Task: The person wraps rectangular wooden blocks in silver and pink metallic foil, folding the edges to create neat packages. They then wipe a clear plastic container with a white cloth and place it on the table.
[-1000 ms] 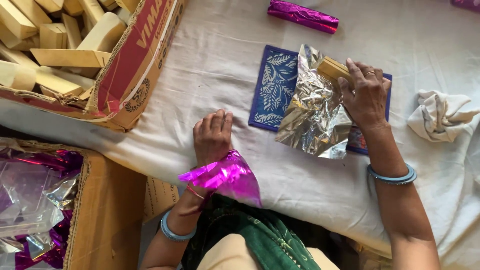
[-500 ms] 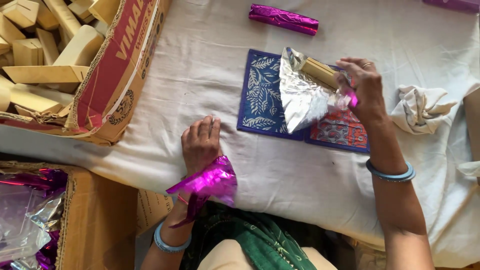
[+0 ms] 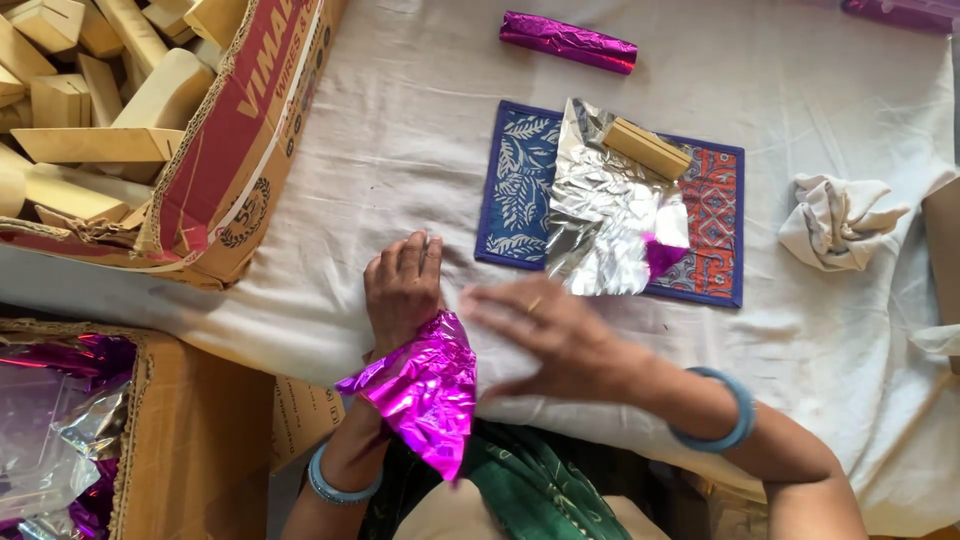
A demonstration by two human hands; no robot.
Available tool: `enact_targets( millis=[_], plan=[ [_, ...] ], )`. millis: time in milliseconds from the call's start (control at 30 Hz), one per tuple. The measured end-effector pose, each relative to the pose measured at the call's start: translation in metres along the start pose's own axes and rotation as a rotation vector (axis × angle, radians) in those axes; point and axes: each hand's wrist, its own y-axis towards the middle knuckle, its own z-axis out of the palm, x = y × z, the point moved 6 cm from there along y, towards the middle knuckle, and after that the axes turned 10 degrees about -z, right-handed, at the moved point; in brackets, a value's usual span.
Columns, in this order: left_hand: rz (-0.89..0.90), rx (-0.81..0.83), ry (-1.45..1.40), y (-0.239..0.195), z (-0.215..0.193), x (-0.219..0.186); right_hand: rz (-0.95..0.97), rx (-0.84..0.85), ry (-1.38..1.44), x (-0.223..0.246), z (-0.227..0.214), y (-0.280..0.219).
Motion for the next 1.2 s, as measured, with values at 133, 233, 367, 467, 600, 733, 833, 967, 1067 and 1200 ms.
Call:
enact_targets(
  millis=[133, 233, 367, 467, 600, 733, 833, 967, 1067, 1200],
  plan=[
    [-0.038, 0.019, -0.030, 0.001, -0.011, -0.004, -0.052, 0.099, 0.011, 0.022, 0.057, -0.003],
    [-0.019, 0.039, -0.048, 0.006, -0.020, -0.008, -0.146, 0.098, -0.071, 0.029, 0.080, -0.014],
    [-0.126, 0.093, -0.286, 0.009, -0.026, 0.003, -0.191, 0.056, -0.020, 0.023, 0.075, -0.020],
    [-0.335, 0.227, -0.812, -0.001, -0.027, 0.024, 0.065, -0.202, 0.207, -0.010, 0.061, -0.029],
    [-0.438, 0.449, -1.482, -0.022, -0.050, 0.032, 0.532, -0.368, 0.454, -0.066, 0.067, -0.055],
    [0.069, 0.171, -0.955, -0.004, -0.131, -0.009, 0.665, -0.378, 0.597, -0.075, 0.079, -0.067],
    [0.100, 0.211, -0.682, -0.025, -0.101, -0.015, 0.648, -0.324, 0.767, -0.071, 0.090, -0.074],
    [0.058, 0.206, -0.538, -0.033, -0.102, -0.001, 0.444, -0.169, 0.609, -0.041, 0.076, -0.042],
    [-0.031, 0.083, -0.491, -0.030, -0.143, 0.030, 0.342, -0.131, 0.410, -0.024, 0.070, -0.027],
    [-0.249, -0.276, -0.009, -0.039, -0.213, 0.092, 0.354, -0.160, 0.248, -0.025, 0.069, -0.033]
  ],
)
